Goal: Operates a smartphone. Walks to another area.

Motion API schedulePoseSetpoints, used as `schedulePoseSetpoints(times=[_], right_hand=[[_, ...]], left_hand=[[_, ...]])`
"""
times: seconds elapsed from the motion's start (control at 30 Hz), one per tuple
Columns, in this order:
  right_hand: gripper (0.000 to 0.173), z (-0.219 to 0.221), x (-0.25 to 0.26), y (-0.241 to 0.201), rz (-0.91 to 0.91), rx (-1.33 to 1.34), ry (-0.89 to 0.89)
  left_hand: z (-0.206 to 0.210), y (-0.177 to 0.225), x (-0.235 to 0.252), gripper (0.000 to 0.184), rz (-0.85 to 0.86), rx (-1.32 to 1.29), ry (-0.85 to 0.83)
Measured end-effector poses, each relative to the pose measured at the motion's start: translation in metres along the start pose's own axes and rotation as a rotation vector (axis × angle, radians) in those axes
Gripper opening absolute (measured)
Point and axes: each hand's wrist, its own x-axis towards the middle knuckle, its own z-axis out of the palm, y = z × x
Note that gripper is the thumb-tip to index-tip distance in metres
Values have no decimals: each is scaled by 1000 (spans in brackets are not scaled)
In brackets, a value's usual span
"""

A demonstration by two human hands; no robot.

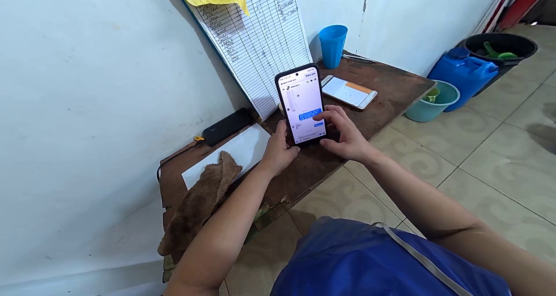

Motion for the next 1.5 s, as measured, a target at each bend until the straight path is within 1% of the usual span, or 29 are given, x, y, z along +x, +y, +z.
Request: schedulePoseSetpoints(times=[0.1,0.2,0.27,0.37,0.5,0.6,0.77,0.93,1.1,1.2,1.33,1.4,1.5], right_hand=[[51,1,1,2,-49,-54,59],[52,4,7,4,-189,-248,130],[51,5,14,6,-278,-399,143],[53,8,23,4,-330,-529,142],[52,16,29,0,-423,-610,176],[53,16,32,-5,-408,-681,138],[51,13,34,-3,-467,-631,222],[50,18,33,5,-492,-657,228],[50,19,31,10,-473,-680,197],[50,17,28,12,-499,-632,244],[48,15,24,14,-470,-571,270],[46,14,24,13,-459,-496,277],[50,13,23,11,-361,-345,258]], left_hand=[[0,0,0,67,0,-3,-1],[-1,-2,1,68,10,-39,0],[-1,-3,2,66,3,-57,-3],[-1,-4,3,66,11,-69,-13],[-1,-5,3,70,29,-55,-17],[-2,-3,3,69,0,-40,-23],[-3,-2,4,68,-13,-44,-30],[-3,-1,3,68,-24,-46,-22],[-4,1,3,66,-46,-52,-27],[-3,-2,3,66,-28,-61,-25],[-2,-3,3,65,-31,-80,-23],[-2,-2,3,68,-41,-71,-25],[-2,0,3,67,-56,-49,-11]])
